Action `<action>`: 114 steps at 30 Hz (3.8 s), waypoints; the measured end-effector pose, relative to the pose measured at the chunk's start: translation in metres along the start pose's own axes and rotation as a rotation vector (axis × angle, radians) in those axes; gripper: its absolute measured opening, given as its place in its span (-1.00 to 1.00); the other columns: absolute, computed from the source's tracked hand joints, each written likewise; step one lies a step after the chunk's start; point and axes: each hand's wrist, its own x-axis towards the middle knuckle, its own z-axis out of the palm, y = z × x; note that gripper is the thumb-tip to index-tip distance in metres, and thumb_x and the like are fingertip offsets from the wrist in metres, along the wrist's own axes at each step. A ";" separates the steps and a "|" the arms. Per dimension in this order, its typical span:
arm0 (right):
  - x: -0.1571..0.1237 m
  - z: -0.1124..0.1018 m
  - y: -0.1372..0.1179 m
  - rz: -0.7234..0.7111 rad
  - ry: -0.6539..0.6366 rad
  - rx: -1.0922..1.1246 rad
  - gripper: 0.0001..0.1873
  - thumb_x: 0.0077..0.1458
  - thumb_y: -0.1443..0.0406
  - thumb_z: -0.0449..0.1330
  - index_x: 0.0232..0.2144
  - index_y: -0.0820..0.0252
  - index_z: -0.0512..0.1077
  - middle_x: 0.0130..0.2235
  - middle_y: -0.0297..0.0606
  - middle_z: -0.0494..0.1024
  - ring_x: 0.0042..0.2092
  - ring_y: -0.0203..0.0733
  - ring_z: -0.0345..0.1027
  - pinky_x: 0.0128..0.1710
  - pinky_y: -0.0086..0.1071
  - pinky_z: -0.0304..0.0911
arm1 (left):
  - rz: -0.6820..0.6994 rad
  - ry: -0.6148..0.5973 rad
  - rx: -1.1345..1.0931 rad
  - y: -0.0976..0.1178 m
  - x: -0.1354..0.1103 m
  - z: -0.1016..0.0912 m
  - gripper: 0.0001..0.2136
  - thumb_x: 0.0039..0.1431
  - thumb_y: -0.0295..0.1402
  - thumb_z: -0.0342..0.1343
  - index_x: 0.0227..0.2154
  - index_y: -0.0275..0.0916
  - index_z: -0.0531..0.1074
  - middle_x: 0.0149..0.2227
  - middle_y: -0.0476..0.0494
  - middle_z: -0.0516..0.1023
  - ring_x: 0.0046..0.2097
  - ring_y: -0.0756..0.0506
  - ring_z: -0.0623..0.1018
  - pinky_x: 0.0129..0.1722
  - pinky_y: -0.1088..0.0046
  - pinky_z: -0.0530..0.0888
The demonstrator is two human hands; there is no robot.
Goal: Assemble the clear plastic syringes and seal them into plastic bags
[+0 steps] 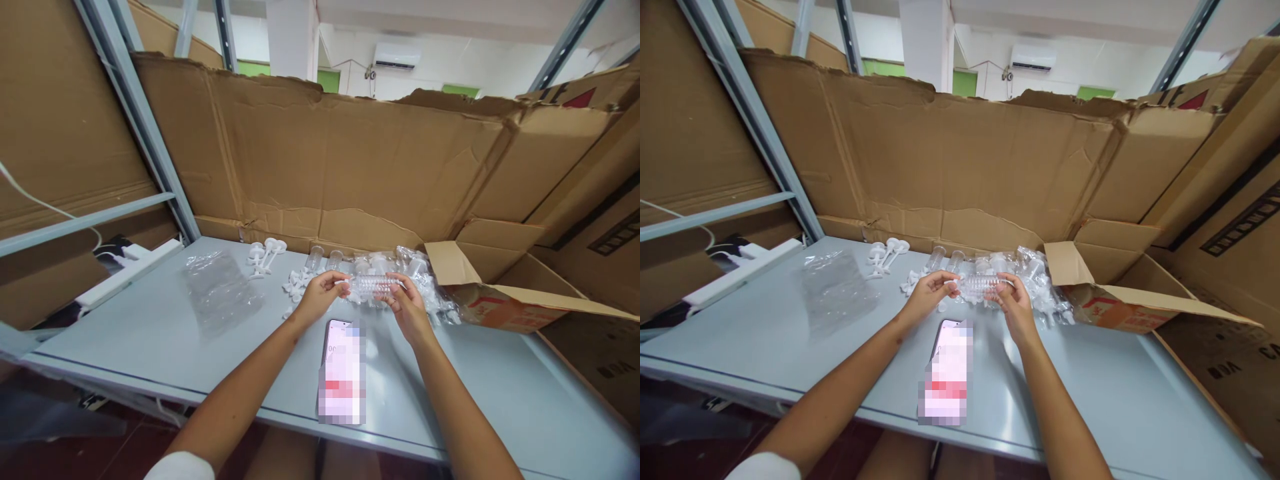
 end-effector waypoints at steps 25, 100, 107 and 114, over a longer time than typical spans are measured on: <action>0.000 0.001 0.002 0.062 0.019 0.021 -0.71 -0.10 0.22 0.23 -0.25 0.07 0.36 -0.34 -0.36 0.48 -0.32 -0.29 0.39 -0.20 -0.33 0.31 | 0.163 -0.002 0.086 0.006 -0.004 0.002 -0.81 0.00 -0.36 0.11 -0.28 -0.26 0.42 -0.17 -0.18 0.48 -0.13 -0.08 0.45 -0.14 0.41 0.36; 0.004 -0.004 0.007 -0.050 0.142 -0.197 -0.79 -0.07 0.14 0.15 -0.44 0.14 0.26 -0.56 -0.44 0.30 -0.59 -0.31 0.24 -0.67 -0.45 0.13 | -0.065 -0.223 0.009 -0.006 -0.011 0.013 -0.75 0.06 -0.15 0.02 -0.40 -0.23 0.17 -0.48 -0.01 0.40 -0.49 0.05 0.43 -0.42 0.50 0.36; -0.005 0.000 0.003 -0.320 0.124 -0.424 -0.76 -0.07 0.18 0.14 -0.32 0.12 0.25 -0.41 -0.34 0.30 -0.42 -0.26 0.22 -0.46 -0.39 0.21 | -0.305 -0.238 -0.264 -0.004 -0.013 0.017 -0.69 0.01 -0.11 0.06 -0.45 -0.22 0.11 -0.53 0.01 0.41 -0.57 0.11 0.35 -0.49 0.58 0.26; -0.009 0.002 -0.002 -0.172 0.174 -0.449 -0.79 0.07 0.15 -0.02 -0.52 0.11 0.18 -0.62 -0.46 0.17 -0.65 -0.37 0.04 -0.71 -0.47 0.01 | 0.316 -0.232 0.408 0.005 -0.023 0.015 -0.84 0.08 -0.24 0.01 -0.47 -0.22 0.24 -0.36 -0.12 0.41 -0.29 -0.04 0.40 -0.22 0.38 0.32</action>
